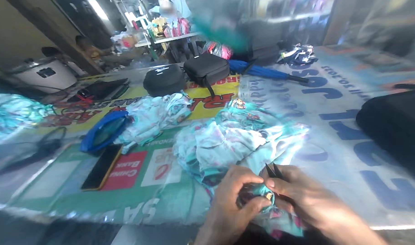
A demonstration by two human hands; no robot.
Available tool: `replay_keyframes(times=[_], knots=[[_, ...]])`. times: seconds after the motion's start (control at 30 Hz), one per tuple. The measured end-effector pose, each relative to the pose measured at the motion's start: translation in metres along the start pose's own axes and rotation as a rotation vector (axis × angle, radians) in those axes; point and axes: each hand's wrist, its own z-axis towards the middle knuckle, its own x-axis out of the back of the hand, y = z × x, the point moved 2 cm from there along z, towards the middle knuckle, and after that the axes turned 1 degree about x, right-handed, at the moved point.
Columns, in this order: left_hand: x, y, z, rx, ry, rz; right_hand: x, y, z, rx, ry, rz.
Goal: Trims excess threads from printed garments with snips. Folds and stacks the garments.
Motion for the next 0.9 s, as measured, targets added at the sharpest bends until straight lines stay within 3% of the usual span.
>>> replay_keyframes(times=[0.27, 0.43, 0.5, 0.6, 0.67, 0.73, 0.8, 0.9], knots=[[-0.003, -0.001, 0.0, 0.028, 0.058, -0.058, 0.009, 0.01, -0.005, 0.126, -0.097, -0.167], [0.024, 0.018, 0.005, -0.059, 0.299, 0.091, 0.014, 0.009, -0.009, 0.092, -0.094, -0.079], [0.035, 0.038, 0.002, -0.14, 0.209, -0.039, 0.016, 0.009, -0.01, 0.09, -0.091, -0.051], [0.032, 0.061, -0.005, -0.132, -0.138, -0.496, 0.016, 0.01, -0.01, 0.093, -0.084, -0.009], [0.025, 0.058, -0.006, -0.146, -0.133, -0.268, 0.015, 0.009, -0.01, 0.085, -0.083, 0.011], [0.014, 0.045, -0.005, -0.158, 0.019, 0.241, 0.016, 0.009, -0.011, 0.078, -0.086, 0.007], [0.003, 0.026, -0.003, -0.081, 0.05, 0.574, 0.015, 0.008, -0.012, 0.079, -0.074, -0.06], [-0.004, 0.008, -0.005, 0.012, 0.091, 0.478, 0.01, 0.008, -0.012, 0.1, -0.026, -0.224]])
